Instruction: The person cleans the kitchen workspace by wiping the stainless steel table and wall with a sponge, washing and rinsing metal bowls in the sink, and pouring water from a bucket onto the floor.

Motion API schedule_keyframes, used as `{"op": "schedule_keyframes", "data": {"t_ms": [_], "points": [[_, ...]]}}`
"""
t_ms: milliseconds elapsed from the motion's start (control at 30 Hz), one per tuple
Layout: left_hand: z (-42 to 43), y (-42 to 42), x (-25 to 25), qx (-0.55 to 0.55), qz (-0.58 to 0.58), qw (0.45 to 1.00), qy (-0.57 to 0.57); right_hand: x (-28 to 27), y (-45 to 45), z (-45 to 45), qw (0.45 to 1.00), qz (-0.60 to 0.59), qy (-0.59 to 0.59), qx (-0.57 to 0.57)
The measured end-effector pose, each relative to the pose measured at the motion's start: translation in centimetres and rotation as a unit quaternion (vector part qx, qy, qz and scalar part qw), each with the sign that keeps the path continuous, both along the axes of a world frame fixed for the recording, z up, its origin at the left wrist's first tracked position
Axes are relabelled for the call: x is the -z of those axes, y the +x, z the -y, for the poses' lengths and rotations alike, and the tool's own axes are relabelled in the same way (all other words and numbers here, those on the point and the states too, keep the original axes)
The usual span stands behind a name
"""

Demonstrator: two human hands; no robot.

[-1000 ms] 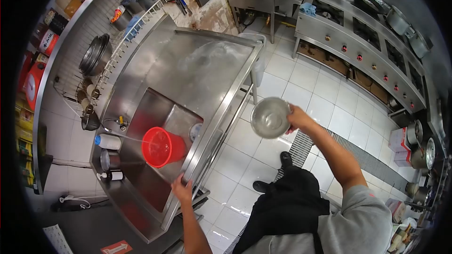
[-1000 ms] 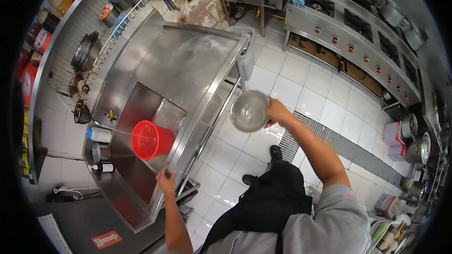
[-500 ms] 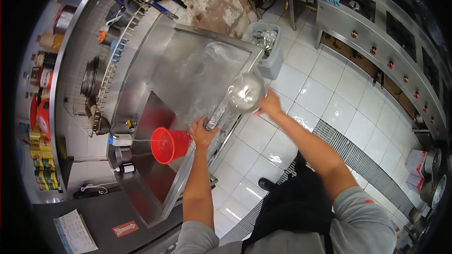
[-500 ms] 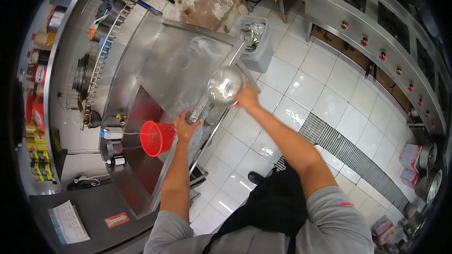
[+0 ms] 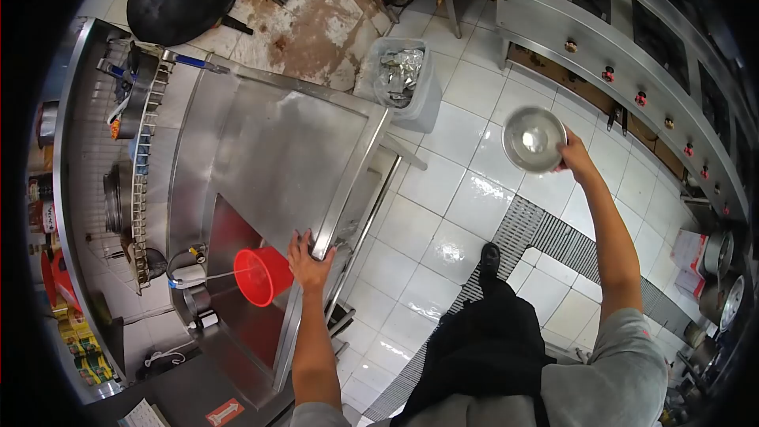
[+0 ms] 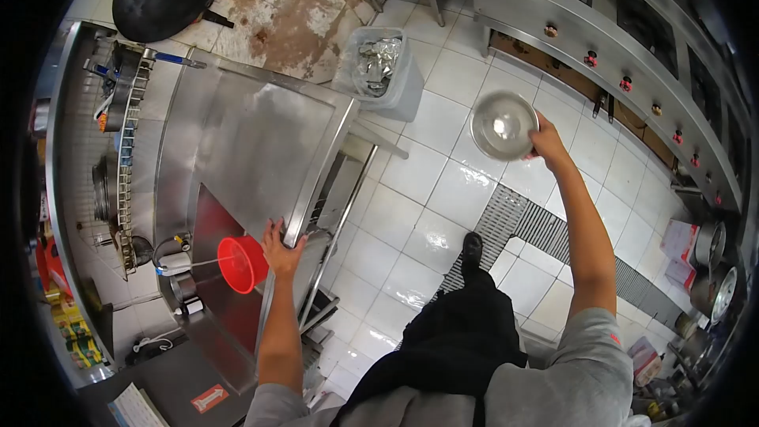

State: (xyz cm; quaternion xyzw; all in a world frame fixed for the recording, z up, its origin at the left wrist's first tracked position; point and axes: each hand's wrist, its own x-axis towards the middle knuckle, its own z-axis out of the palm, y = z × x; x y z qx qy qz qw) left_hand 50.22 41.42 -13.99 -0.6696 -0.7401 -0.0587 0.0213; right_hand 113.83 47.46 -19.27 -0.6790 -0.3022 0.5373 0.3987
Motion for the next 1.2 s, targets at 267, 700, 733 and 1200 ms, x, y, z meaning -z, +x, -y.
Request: {"op": "schedule_keyframes", "data": {"t_ms": [267, 700, 733, 1200], "points": [[-0.3, 0.3, -0.4, 0.014, -0.011, 1.000, 0.004, 3.2, -8.8, -3.0, 0.988, -0.049, -0.047, -0.136], [-0.1, 0.6, -1.3, -0.031, -0.034, 0.999, -0.012, 4.0, -24.1, -7.1, 0.871, 0.460, 0.094, -0.144], [-0.1, 0.7, -1.5, -0.029, -0.037, 0.999, -0.004, 4.5, -23.4, -6.0, 0.874, 0.460, 0.083, -0.135], [0.0, -2.2, -0.5, -0.013, 0.087, 0.994, -0.057, -16.9, -39.8, -3.7, 0.903, 0.253, 0.339, -0.081]]}}
